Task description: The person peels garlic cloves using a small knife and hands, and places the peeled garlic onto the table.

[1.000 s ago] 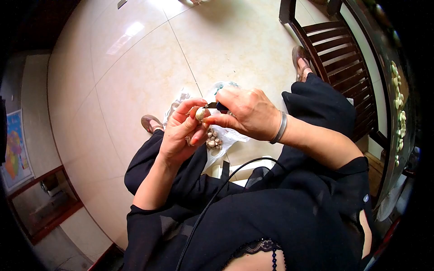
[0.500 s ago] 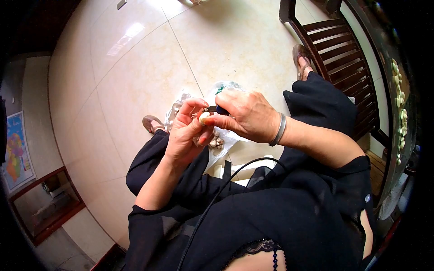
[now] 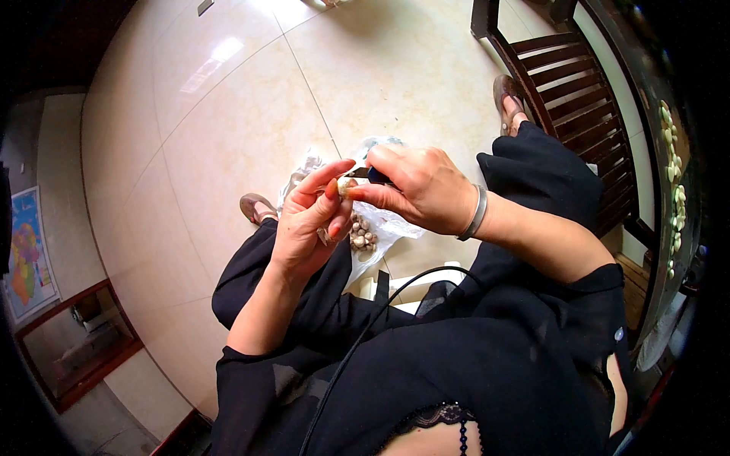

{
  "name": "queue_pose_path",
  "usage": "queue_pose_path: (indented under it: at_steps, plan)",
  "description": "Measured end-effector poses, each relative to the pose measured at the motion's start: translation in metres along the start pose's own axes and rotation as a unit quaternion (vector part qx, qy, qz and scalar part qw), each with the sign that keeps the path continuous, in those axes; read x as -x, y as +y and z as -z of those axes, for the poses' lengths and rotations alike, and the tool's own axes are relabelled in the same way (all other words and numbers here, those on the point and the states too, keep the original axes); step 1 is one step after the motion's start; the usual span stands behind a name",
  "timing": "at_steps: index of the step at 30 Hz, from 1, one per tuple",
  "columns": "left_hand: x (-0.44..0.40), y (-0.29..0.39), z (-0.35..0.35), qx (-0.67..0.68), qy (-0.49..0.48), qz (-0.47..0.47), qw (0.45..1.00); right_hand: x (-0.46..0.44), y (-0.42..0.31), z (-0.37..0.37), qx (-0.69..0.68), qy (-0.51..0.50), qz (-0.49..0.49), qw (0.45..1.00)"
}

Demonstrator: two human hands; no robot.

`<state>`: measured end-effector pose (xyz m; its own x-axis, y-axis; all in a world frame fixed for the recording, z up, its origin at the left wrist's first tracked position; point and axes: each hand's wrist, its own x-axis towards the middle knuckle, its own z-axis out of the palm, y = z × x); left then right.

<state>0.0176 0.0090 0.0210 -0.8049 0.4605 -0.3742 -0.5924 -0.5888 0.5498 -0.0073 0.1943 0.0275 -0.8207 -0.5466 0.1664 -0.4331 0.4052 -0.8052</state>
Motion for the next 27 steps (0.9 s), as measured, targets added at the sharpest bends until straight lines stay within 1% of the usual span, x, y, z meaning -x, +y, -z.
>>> queue_pose_path:
  at_steps: [5, 8, 10, 13, 17, 27]
  plan:
    - [-0.0009, -0.0011, 0.0088, -0.025, -0.015, -0.015, 0.999, 0.0003, 0.0037, -0.0002, 0.017, 0.020, 0.027, 0.999]
    - [-0.0021, -0.0030, 0.0105, -0.023, -0.022, -0.023, 0.999, -0.0015, 0.0013, 0.0007, -0.019, 0.035, 0.031, 0.999]
    - [-0.0023, -0.0032, 0.0106, -0.024, -0.025, -0.022, 0.999, -0.0013, 0.0003, 0.0012, -0.078, 0.024, -0.002, 0.997]
    - [-0.0021, -0.0032, 0.0096, -0.014, -0.015, -0.018, 1.000, -0.0006, -0.0014, 0.0020, -0.088, -0.004, -0.012, 0.996]
    - [-0.0016, -0.0038, 0.0075, -0.020, -0.014, -0.024, 0.999, 0.0015, 0.0014, -0.0046, -0.085, -0.004, -0.009, 0.996]
    - [-0.0022, -0.0033, 0.0070, -0.018, -0.015, -0.026, 0.999, 0.0007, 0.0018, -0.0057, -0.010, -0.002, 0.006, 1.000]
